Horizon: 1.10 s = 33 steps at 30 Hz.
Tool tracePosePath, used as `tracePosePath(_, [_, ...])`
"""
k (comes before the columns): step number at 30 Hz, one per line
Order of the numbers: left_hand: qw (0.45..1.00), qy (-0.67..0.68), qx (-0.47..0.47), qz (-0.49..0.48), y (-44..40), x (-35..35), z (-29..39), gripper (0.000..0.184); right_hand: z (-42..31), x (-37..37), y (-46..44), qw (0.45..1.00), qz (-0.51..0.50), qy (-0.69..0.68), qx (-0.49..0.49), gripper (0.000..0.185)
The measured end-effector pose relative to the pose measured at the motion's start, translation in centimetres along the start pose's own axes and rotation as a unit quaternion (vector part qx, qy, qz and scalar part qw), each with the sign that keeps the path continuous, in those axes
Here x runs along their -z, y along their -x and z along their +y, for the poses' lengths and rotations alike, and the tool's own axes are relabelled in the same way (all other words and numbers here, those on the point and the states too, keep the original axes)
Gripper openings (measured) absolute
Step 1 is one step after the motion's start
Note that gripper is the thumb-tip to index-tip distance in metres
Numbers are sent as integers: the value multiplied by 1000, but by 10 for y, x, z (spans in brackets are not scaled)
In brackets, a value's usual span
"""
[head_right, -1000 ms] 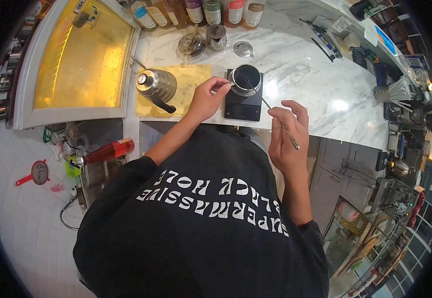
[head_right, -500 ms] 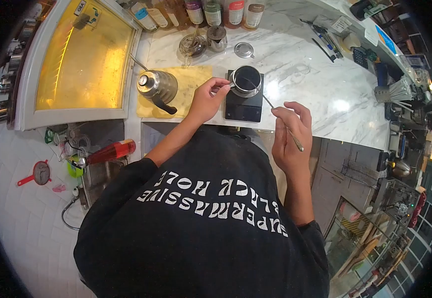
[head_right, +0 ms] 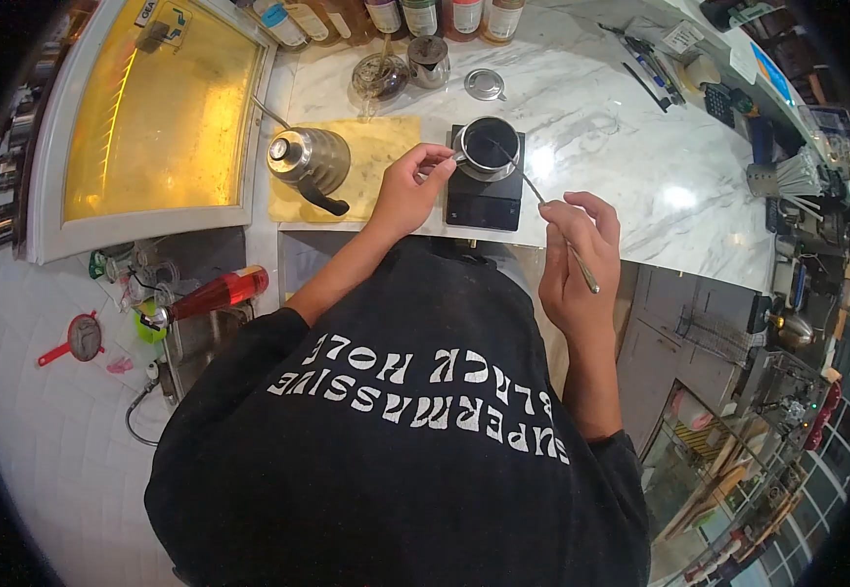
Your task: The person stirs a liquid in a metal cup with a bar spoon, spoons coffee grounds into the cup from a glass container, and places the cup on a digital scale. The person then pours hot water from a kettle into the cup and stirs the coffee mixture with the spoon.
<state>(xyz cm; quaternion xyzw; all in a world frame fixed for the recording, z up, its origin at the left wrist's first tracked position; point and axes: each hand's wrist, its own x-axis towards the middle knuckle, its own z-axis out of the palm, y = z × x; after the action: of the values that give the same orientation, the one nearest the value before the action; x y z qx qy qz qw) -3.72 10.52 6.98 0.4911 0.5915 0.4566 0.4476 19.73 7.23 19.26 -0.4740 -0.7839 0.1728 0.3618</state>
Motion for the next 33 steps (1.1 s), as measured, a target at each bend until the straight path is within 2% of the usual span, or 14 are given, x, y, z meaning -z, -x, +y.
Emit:
tracePosePath(24, [999,-25,-22,2,-1,-2,-2,19,-10,3,10,1000,-22,13,12,18])
tracePosePath(33, [1000,-28,-4,-7,-1,-2,-3,22,-13,5,10,1000,-24,10,14,17])
